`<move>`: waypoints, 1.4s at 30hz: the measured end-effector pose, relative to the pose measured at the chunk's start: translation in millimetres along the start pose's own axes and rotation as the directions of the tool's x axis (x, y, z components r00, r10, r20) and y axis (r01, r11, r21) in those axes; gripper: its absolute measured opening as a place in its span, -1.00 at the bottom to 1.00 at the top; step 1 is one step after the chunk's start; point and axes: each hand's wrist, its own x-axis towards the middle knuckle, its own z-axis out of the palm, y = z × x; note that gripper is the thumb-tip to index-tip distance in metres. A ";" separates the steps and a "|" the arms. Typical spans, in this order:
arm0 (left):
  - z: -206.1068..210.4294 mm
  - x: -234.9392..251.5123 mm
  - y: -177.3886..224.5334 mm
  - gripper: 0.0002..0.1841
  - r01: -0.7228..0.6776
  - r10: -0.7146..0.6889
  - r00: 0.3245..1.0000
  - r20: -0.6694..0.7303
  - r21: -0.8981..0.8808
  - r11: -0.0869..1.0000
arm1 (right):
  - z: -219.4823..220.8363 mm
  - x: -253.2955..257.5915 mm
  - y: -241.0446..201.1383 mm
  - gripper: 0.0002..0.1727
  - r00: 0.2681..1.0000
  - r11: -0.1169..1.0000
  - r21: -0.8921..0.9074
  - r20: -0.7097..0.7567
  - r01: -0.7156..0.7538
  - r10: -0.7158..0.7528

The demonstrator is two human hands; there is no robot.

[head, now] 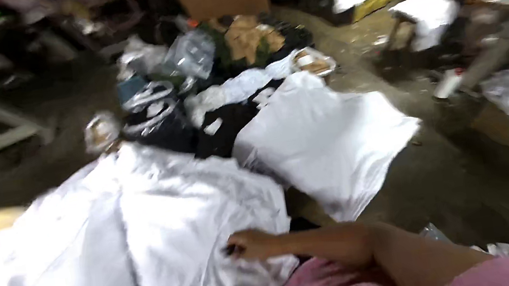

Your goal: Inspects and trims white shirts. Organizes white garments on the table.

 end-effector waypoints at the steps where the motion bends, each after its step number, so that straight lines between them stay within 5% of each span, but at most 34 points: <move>1: -5.4 -3.1 9.6 -0.73 0.000 0.001 1.000 0.018 -0.057 0.998 | -4.2 -1.0 -5.2 -0.65 1.000 1.000 0.010 0.022 -0.015 0.015; 4: -15.9 -9.6 20.7 -0.71 0.021 -0.030 0.998 -0.054 -0.173 0.985 | -11.0 1.4 -16.8 -0.57 0.995 0.998 -0.001 0.067 -0.068 0.068; 10: -28.7 3.5 19.0 -0.74 0.319 -0.344 0.892 -0.292 -0.131 0.939 | -4.8 12.1 -32.7 -0.53 0.995 0.998 -0.005 0.075 -0.060 0.061; 16: 3.9 43.5 23.8 -0.59 0.394 -0.376 0.899 -0.225 0.041 0.918 | 1.6 15.7 -35.7 -0.53 0.991 0.996 -0.035 0.101 -0.085 0.088; 19: 4.9 44.5 24.6 -0.71 0.373 -0.366 0.898 -0.245 -0.017 0.928 | 4.2 12.9 -36.8 -0.53 0.993 0.984 -0.176 0.120 0.005 0.017; 22: 6.0 25.5 25.5 -0.77 0.211 -0.245 0.900 -0.360 -0.133 0.968 | 5.4 5.5 -36.0 -0.56 0.987 0.918 -0.370 0.127 0.143 -0.102; 27: 16.8 15.7 26.3 -0.83 0.098 -0.207 0.839 -0.504 -0.234 0.967 | 22.1 7.9 -33.9 -0.65 0.960 0.854 -0.438 0.099 0.280 -0.263; 30: 14.5 18.1 36.6 -0.80 0.186 -0.327 0.856 -0.399 -0.353 0.917 | 23.4 12.5 -35.0 -0.67 0.967 0.875 -0.412 0.080 0.253 -0.241; 33: -1.6 20.4 49.4 -0.72 0.338 -0.406 0.907 -0.113 -0.381 0.861 | 11.1 16.3 -35.2 -0.66 0.974 0.916 -0.339 0.007 0.216 -0.228; 38: -17.1 42.2 63.7 -0.74 0.108 -0.069 0.992 0.107 -0.429 0.897 | -24.2 21.6 -58.3 -0.73 0.933 0.954 -0.209 -0.242 0.216 -0.265; 40: -48.9 44.6 36.2 -0.82 -0.058 -0.029 0.991 -0.134 -0.602 0.796 | -43.7 21.5 -70.3 -0.73 0.858 0.935 -0.200 -0.376 0.294 -0.350; 41: -73.1 41.0 12.0 -0.80 -0.134 -0.145 0.934 -0.328 -0.694 0.708 | -55.5 20.1 -75.2 -0.71 0.821 0.924 -0.205 -0.425 0.324 -0.382; 42: -104.3 35.4 -11.9 -0.78 -0.225 -0.328 0.797 -0.507 -0.753 0.619 | -67.5 17.2 -80.0 -0.69 0.797 0.918 -0.207 -0.455 0.339 -0.397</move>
